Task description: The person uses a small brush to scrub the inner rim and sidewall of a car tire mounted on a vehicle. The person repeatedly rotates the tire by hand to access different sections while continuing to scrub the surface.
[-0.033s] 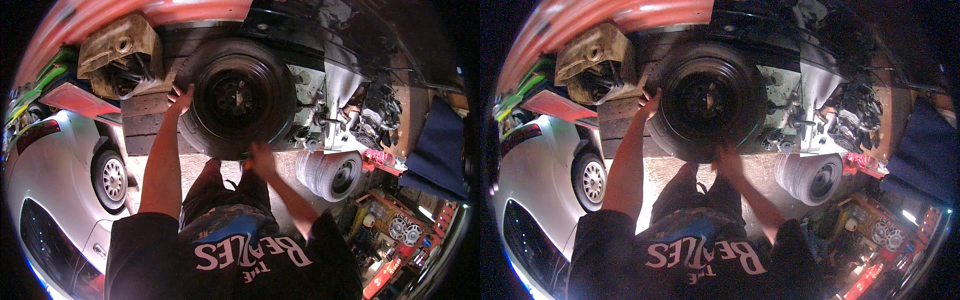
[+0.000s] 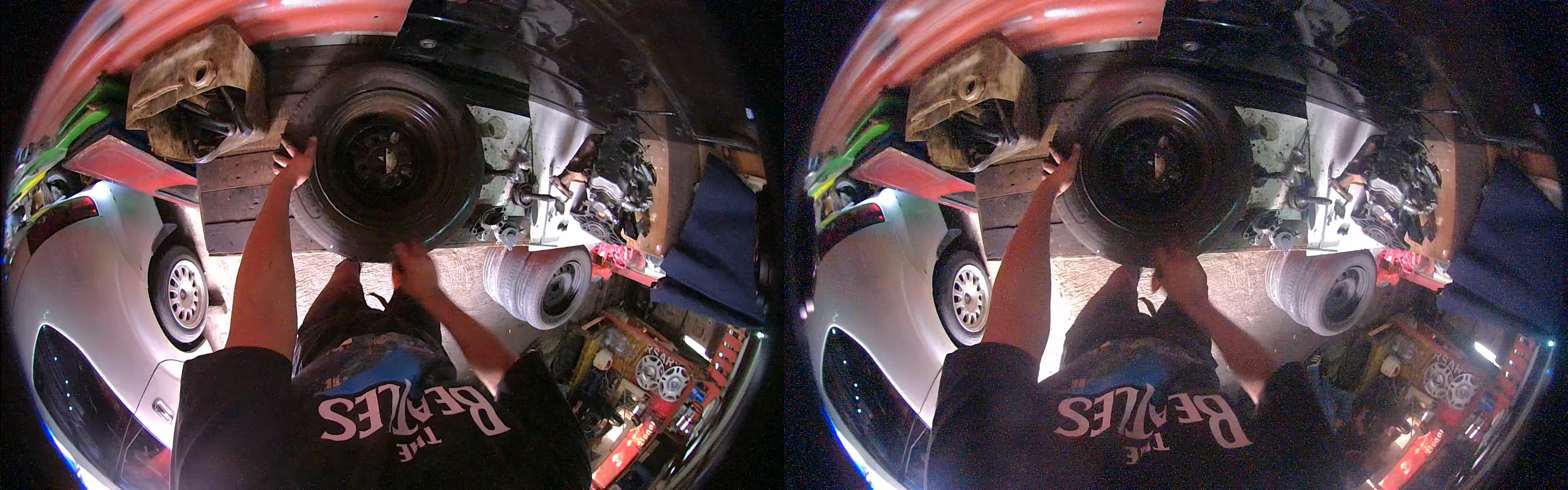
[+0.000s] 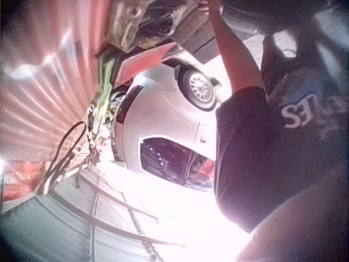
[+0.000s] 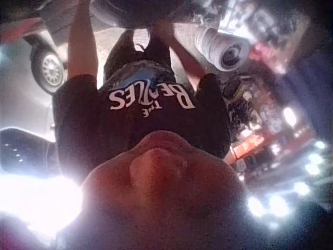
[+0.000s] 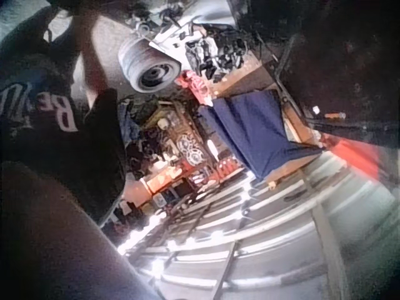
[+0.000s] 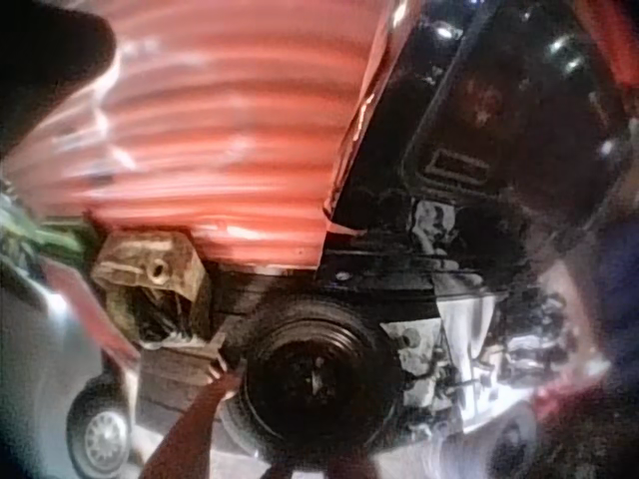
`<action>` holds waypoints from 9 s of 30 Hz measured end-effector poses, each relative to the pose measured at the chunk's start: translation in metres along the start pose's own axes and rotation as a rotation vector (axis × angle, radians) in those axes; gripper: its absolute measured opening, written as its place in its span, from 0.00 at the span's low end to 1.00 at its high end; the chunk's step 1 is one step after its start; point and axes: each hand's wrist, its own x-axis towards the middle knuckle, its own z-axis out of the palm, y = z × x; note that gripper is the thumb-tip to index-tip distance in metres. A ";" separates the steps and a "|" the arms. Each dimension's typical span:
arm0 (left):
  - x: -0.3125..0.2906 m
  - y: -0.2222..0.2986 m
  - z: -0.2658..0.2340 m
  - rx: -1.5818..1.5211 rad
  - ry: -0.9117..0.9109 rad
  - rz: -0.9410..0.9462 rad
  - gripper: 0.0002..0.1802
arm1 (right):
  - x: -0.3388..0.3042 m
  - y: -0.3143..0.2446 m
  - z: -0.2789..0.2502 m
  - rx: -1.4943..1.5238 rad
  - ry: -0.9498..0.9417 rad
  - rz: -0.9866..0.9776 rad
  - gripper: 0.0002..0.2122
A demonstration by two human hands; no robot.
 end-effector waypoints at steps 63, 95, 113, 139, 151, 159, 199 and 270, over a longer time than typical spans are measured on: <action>0.026 -0.021 0.000 0.054 0.056 0.004 0.62 | -0.009 0.144 -0.043 0.173 -0.032 -0.070 0.14; -0.022 0.018 -0.024 -0.094 0.081 -0.025 0.61 | 0.070 0.243 -0.110 0.202 0.272 0.110 0.12; -0.013 -0.018 -0.018 -0.010 0.113 0.043 0.59 | 0.086 0.225 -0.114 0.486 -0.404 0.285 0.14; -0.043 0.019 -0.018 0.248 -0.053 0.085 0.40 | 0.285 0.242 -0.131 0.078 -0.195 -0.215 0.13; -0.068 0.028 -0.027 0.075 0.017 -0.016 0.30 | 0.269 0.222 -0.177 0.093 -0.365 -0.410 0.12; -0.042 -0.004 -0.013 0.087 0.068 -0.037 0.37 | 0.339 0.227 -0.164 0.050 -0.491 -0.374 0.13; -0.045 0.002 -0.026 -0.049 0.056 -0.001 0.43 | 0.111 0.267 -0.124 0.389 0.116 0.077 0.11; -0.051 0.022 -0.024 -0.074 -0.001 -0.023 0.56 | 0.379 0.021 -0.014 0.260 0.333 -0.043 0.11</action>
